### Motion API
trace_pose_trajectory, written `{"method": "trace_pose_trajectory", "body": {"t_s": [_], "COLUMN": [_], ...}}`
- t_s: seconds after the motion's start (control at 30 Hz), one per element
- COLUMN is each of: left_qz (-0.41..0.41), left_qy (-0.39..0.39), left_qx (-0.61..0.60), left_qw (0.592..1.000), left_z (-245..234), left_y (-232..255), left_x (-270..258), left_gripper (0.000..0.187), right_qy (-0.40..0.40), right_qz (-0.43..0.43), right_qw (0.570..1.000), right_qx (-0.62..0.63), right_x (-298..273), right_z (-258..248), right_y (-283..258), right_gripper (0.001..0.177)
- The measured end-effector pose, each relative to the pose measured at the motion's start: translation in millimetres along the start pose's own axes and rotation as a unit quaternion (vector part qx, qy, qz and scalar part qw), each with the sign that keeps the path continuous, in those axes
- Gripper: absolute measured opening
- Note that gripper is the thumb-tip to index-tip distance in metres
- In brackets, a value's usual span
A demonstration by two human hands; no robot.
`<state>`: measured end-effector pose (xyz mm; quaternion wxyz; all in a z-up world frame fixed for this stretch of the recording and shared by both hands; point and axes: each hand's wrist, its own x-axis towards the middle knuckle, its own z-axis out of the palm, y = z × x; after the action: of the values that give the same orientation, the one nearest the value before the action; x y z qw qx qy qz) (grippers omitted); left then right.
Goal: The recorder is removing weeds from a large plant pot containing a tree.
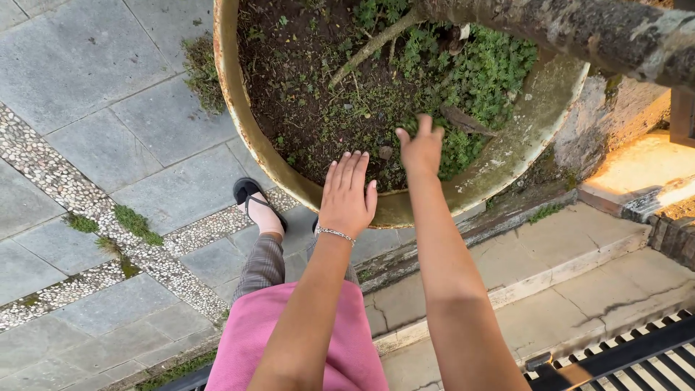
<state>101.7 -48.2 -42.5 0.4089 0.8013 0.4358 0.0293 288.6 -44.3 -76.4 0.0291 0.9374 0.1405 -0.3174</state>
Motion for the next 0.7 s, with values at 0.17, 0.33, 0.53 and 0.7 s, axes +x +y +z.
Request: {"method": "trace_pose_trajectory", "body": {"t_s": [0.17, 0.33, 0.53, 0.7], "left_qz": [0.003, 0.008, 0.007, 0.006], "left_qy": [0.011, 0.006, 0.009, 0.013], "left_qx": [0.002, 0.013, 0.017, 0.018], "left_qw": [1.000, 1.000, 1.000, 1.000], "left_z": [3.0, 0.9, 1.6, 4.2], "left_y": [-0.8, -2.8, 0.3, -2.0], "left_x": [-0.9, 2.8, -0.9, -0.2], "left_gripper": [0.055, 0.056, 0.055, 0.053], "right_qy": [-0.039, -0.129, -0.041, -0.012], "right_qz": [-0.002, 0.036, -0.014, -0.195], "right_qw": [0.999, 0.990, 0.999, 0.973], "right_qx": [-0.029, -0.030, 0.021, -0.121], "right_x": [43.2, 31.2, -7.1, 38.6], "right_z": [61.2, 34.9, -1.7, 60.3], "right_y": [52.9, 89.5, 34.3, 74.3], "right_gripper": [0.029, 0.041, 0.058, 0.035]}}
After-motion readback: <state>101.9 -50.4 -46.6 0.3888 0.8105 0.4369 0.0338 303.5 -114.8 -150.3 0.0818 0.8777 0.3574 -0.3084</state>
